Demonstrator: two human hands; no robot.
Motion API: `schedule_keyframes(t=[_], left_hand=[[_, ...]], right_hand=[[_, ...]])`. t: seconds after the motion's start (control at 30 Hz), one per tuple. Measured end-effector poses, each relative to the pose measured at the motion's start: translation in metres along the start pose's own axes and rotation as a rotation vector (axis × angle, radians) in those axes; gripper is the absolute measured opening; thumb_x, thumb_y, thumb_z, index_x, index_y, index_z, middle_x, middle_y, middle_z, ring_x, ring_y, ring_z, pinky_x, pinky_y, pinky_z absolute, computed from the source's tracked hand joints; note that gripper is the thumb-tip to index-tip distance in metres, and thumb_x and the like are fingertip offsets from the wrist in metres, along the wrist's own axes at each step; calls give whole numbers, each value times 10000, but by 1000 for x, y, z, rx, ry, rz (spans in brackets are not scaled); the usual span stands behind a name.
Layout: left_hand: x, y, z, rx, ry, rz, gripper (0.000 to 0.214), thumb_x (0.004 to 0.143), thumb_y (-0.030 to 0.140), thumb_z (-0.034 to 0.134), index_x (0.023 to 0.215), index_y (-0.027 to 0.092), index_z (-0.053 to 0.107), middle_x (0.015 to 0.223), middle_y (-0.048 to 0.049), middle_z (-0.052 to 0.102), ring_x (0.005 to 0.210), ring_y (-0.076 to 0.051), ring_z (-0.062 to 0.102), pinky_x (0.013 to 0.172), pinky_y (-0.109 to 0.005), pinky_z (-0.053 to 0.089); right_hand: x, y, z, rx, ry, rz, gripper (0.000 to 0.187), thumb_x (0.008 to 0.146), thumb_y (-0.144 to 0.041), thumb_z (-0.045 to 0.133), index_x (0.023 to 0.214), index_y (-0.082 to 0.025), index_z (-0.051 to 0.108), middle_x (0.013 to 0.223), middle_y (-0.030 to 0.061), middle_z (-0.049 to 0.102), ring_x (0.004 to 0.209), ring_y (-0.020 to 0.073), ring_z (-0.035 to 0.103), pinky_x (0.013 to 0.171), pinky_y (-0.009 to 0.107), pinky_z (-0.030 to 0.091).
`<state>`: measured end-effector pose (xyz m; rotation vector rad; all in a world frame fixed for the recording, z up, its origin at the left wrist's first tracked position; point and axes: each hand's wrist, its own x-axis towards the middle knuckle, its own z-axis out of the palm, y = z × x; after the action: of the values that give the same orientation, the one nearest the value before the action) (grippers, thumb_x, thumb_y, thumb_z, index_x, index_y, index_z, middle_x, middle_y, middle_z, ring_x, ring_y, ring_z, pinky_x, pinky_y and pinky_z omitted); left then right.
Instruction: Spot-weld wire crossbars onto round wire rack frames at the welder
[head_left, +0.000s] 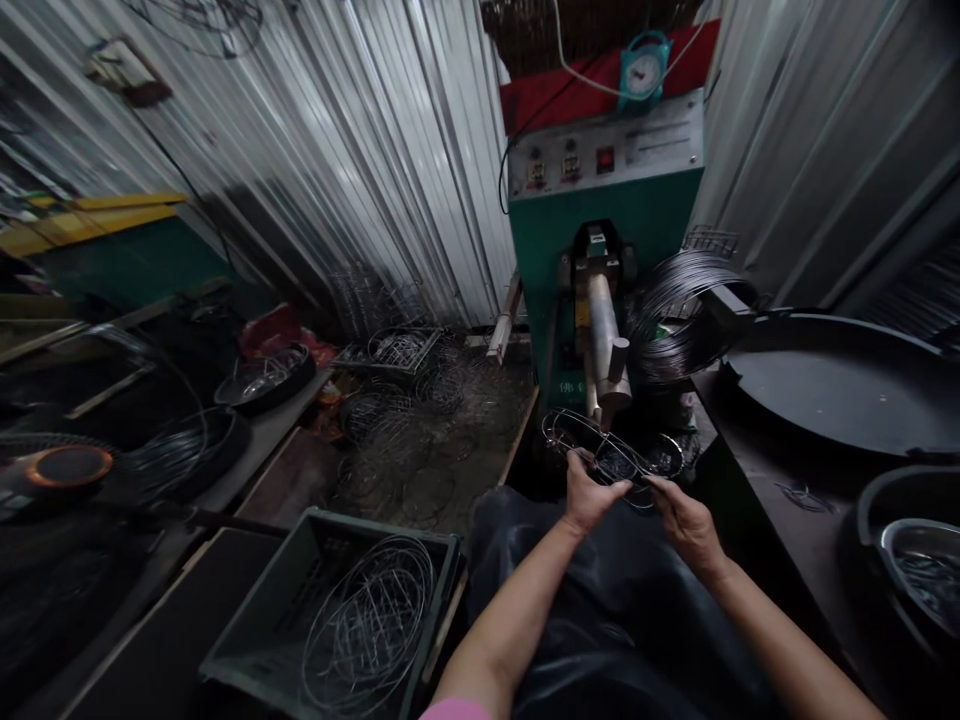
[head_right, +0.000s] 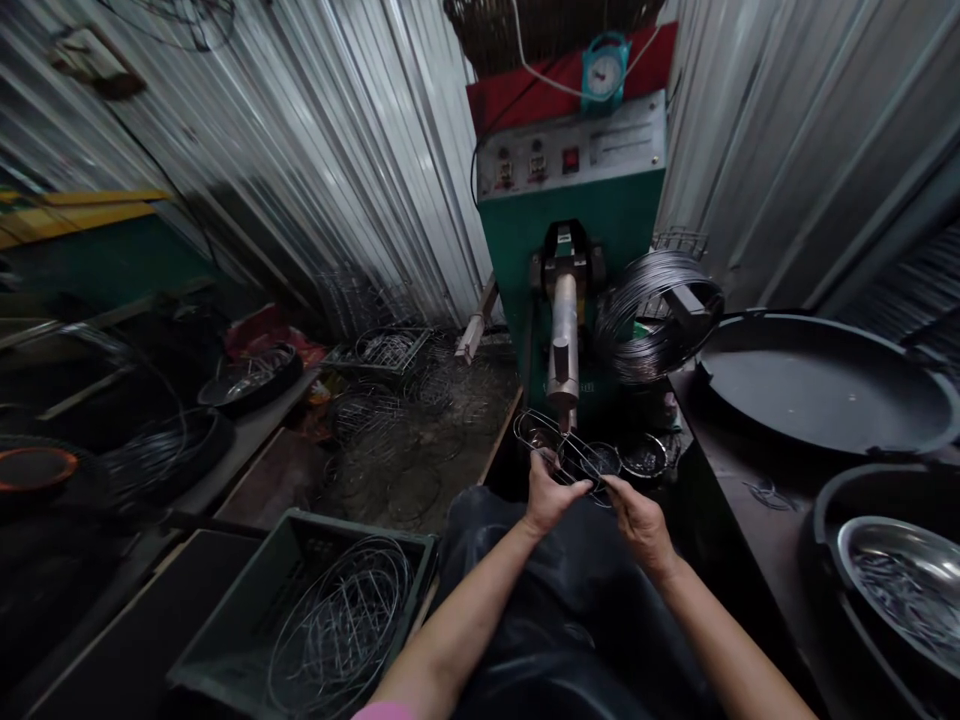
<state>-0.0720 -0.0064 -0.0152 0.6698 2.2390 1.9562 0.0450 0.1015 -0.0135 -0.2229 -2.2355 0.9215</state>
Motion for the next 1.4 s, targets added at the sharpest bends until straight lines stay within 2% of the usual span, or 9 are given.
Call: schedule_keyframes(t=[0.37, 0.57, 0.8, 1.03, 1.23, 1.4], left_hand=[[6, 1, 0, -29, -3, -33, 569, 443, 259, 812, 828, 194, 397, 783, 13, 473, 703, -122, 479, 687, -265, 405], [1, -3, 0, 23, 2, 6, 574, 451, 261, 808, 851, 197, 401, 795, 6, 473, 711, -135, 491, 695, -287, 428], [-15, -19, 4, 121, -52, 149, 552, 455, 259, 799, 860, 194, 430, 824, -11, 480, 745, -158, 511, 729, -325, 461], [-16, -27, 12, 168, -4, 232, 534, 496, 280, 785, 877, 192, 422, 827, -18, 479, 755, -164, 521, 728, -333, 473], [-18, -41, 20, 229, -35, 450, 497, 531, 286, 763, 870, 188, 415, 826, -31, 477, 751, -164, 509, 701, -331, 479], [-21, -53, 30, 286, 21, 619, 489, 563, 300, 745, 892, 191, 400, 821, -33, 470, 767, -178, 502, 817, -423, 463]], right_hand=[[5, 12, 6, 4, 18, -14, 242, 874, -302, 441, 986, -180, 617, 871, 64, 699, 785, 172, 676, 734, 245, 542], [-3, 20, 5, -3, 12, -1, 242, 874, -318, 442, 987, -197, 617, 870, 62, 701, 766, 179, 679, 714, 256, 550], [-36, 36, 1, -11, 32, 22, 229, 875, -323, 443, 960, -201, 617, 829, 64, 703, 719, 173, 681, 662, 233, 552], [-47, 43, -1, -4, -8, -48, 222, 874, -229, 445, 1034, -217, 599, 905, 55, 702, 801, 169, 677, 722, 234, 547], [-61, 55, -8, -57, 40, -53, 207, 856, -220, 463, 1016, -227, 594, 882, 38, 703, 785, 163, 682, 741, 232, 547], [-68, 64, -9, -118, 76, -18, 192, 858, -267, 445, 958, -219, 601, 817, 46, 704, 716, 166, 686, 683, 232, 559]])
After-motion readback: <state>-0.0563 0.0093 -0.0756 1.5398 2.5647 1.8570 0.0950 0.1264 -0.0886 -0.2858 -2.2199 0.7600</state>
